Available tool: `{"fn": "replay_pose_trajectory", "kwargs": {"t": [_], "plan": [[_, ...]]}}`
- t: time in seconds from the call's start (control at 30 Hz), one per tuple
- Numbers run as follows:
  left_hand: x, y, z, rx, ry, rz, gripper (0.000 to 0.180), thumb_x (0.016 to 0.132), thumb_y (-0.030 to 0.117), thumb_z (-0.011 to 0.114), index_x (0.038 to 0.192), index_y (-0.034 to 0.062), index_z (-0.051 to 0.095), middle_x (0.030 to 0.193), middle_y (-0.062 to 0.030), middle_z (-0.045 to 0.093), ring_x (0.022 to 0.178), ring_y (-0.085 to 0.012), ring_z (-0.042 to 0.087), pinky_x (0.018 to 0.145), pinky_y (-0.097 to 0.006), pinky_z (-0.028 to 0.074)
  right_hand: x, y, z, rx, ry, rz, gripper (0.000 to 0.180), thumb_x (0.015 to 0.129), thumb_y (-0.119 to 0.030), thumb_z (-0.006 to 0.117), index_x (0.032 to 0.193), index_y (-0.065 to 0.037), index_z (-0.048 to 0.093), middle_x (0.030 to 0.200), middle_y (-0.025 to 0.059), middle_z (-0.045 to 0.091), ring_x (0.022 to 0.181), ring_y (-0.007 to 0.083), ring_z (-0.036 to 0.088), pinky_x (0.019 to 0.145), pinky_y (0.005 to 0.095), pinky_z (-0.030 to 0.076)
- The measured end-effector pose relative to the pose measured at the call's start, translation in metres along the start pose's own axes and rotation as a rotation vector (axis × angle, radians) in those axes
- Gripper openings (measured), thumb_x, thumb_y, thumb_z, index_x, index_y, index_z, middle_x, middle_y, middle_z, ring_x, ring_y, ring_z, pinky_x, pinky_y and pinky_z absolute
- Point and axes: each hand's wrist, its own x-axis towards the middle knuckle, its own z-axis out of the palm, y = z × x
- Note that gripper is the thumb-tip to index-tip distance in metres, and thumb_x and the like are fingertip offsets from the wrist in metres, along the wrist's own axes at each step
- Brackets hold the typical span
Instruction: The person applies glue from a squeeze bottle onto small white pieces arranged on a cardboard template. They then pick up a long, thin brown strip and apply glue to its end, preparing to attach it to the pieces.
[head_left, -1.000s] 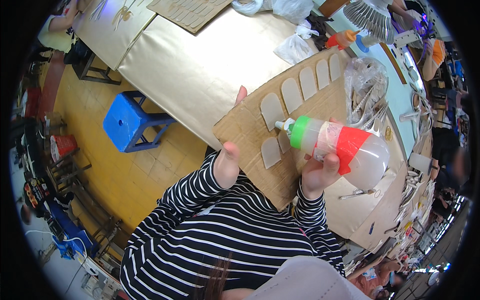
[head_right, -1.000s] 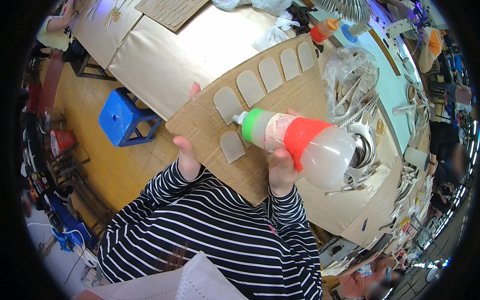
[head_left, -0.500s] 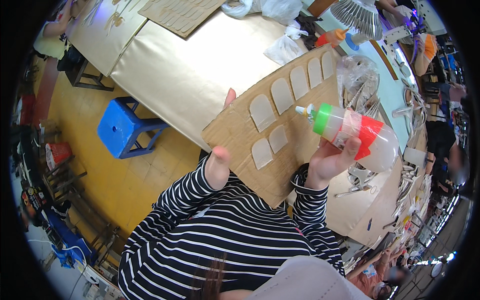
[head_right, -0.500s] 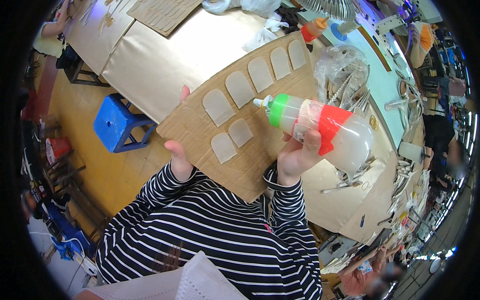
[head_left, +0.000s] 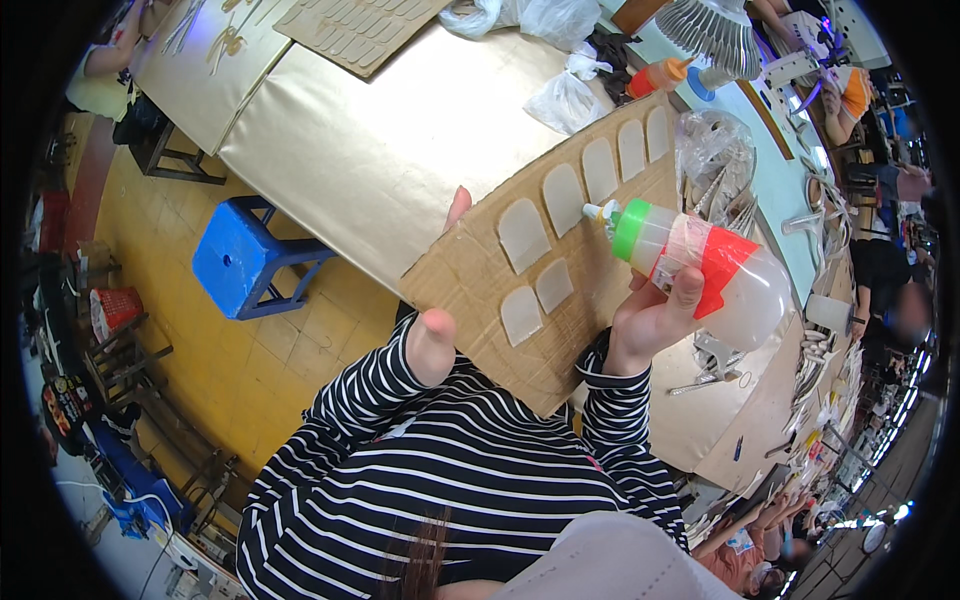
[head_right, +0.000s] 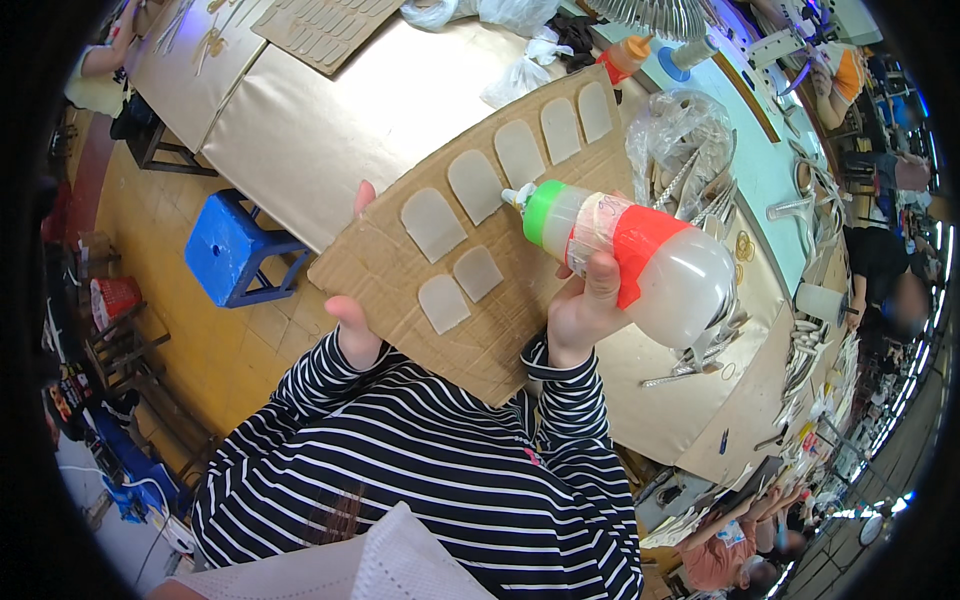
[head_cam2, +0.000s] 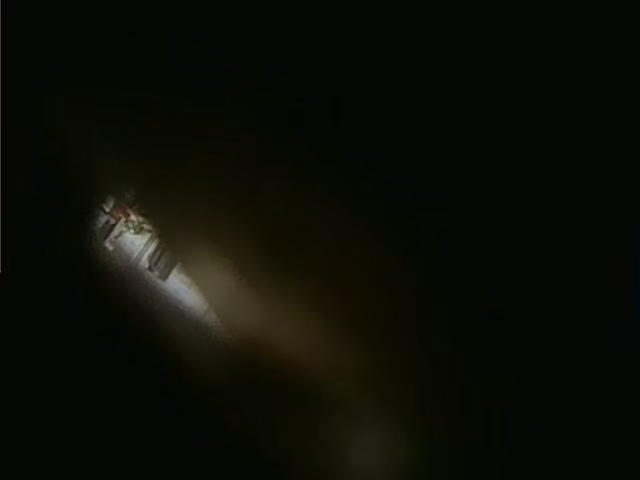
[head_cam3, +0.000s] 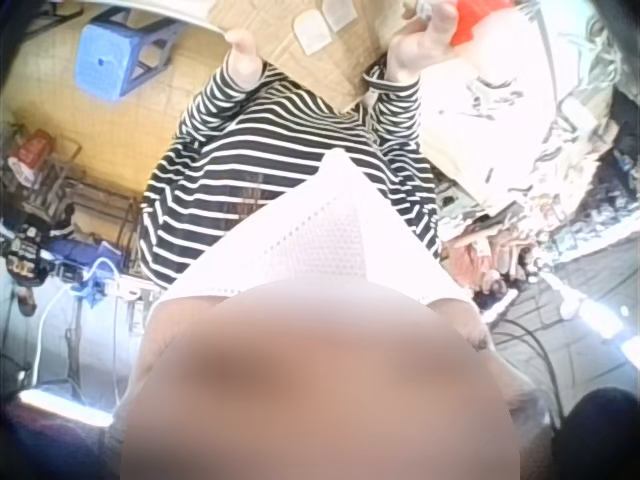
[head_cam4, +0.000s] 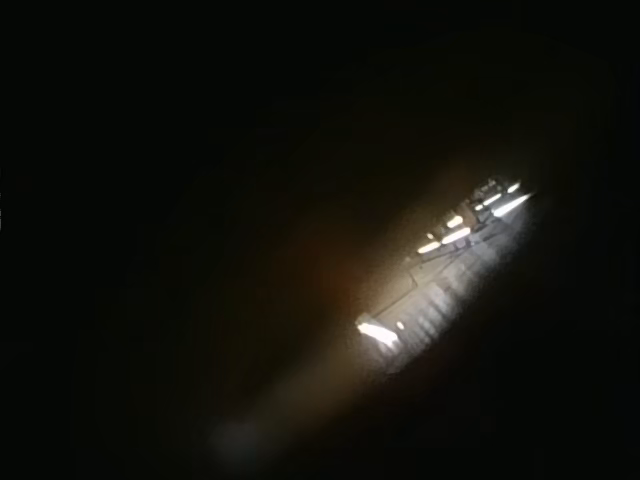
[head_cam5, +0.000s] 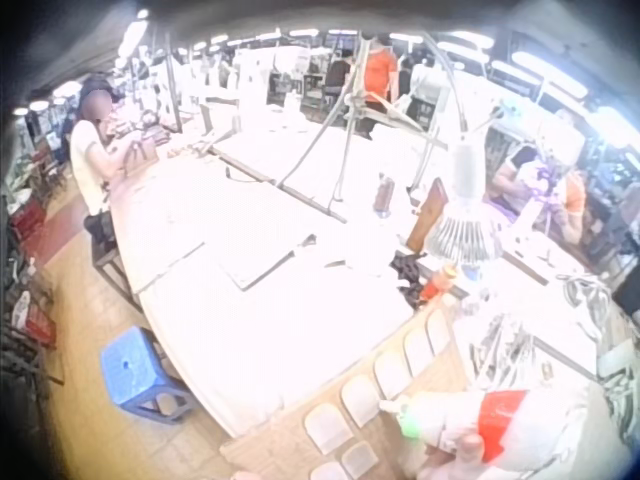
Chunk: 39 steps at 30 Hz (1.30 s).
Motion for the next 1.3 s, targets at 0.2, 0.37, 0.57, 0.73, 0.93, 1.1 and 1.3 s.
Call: {"fn": "replay_pose_trajectory", "kwargs": {"t": [0.2,0.37,0.57,0.73,0.93,1.1,1.3], "plan": [[0.0,-0.001,0.0,-0.011,0.0,-0.003,0.114,0.069,0.076,0.047,0.144,0.0087,-0.007,0.144,-0.0163,0.023,0.132,-0.0253,0.028,0.107,-0.042,0.03,-0.004,0.0,-0.004,-0.005,-0.012,0.021,0.073,0.071,-0.046,0.074,0.12,0.001,0.044,0.103,0.0129,0.058,0.076,0.0185,0.06,0.046,0.0224,0.045],[-0.001,-0.001,0.001,-0.017,0.017,-0.004,0.115,0.069,0.076,0.048,0.144,0.0082,-0.007,0.144,-0.0164,0.024,0.132,-0.0252,0.028,0.107,-0.042,0.03,-0.014,-0.001,-0.008,0.026,-0.042,0.083,0.075,0.071,-0.046,0.074,0.122,0.001,0.044,0.111,0.0155,0.055,0.091,0.0229,0.058,0.068,0.03,0.051],[0.0,-0.002,0.0,-0.021,0.0,-0.003,0.115,0.069,0.076,0.048,0.144,0.0079,-0.007,0.144,-0.0163,0.024,0.132,-0.0253,0.028,0.107,-0.042,0.03,-0.022,0.002,-0.007,0.04,-0.018,0.023,0.077,0.07,-0.046,0.074,0.122,0.001,0.044,0.113,0.0163,0.054,0.102,0.026,0.054,0.089,0.0392,0.045],[0.0,-0.002,0.0,-0.025,-0.015,-0.01,0.116,0.069,0.076,0.048,0.144,0.0081,-0.008,0.144,-0.0163,0.023,0.132,-0.0256,0.028,0.107,-0.042,0.03,-0.016,-0.001,-0.01,0.028,-0.044,0.1,0.079,0.07,-0.046,0.074,0.125,0.0,0.041,0.115,0.0171,0.053,0.103,0.0267,0.054,0.089,0.0394,0.045],[-0.001,0.0,0.001,-0.035,-0.001,-0.014,0.116,0.068,0.076,0.049,0.144,0.0088,-0.008,0.144,-0.0162,0.023,0.132,-0.0257,0.028,0.107,-0.042,0.03,-0.026,0.003,-0.006,0.028,-0.029,-0.003,0.079,0.07,-0.048,0.073,0.123,0.001,0.042,0.116,0.0172,0.053,0.104,0.027,0.054,0.09,0.0399,0.044],[-0.002,0.0,0.002,-0.038,-0.006,-0.018,0.116,0.068,0.076,0.049,0.144,0.0088,-0.008,0.144,-0.0162,0.023,0.132,-0.0258,0.028,0.107,-0.042,0.03,-0.017,0.003,-0.009,0.003,-0.007,0.038,0.081,0.07,-0.049,0.073,0.125,0.001,0.04,0.116,0.0176,0.052,0.104,0.027,0.054,0.091,0.0403,0.044],[-0.002,0.001,0.001,-0.032,-0.017,-0.02,0.116,0.068,0.076,0.049,0.144,0.0077,-0.008,0.144,-0.0161,0.023,0.132,-0.0252,0.027,0.107,-0.042,0.029,-0.02,0.005,-0.003,0.027,0.026,-0.04,0.078,0.071,-0.049,0.073,0.122,0.002,0.043,0.114,0.0164,0.054,0.104,0.0266,0.054,0.09,0.0395,0.045]]}}
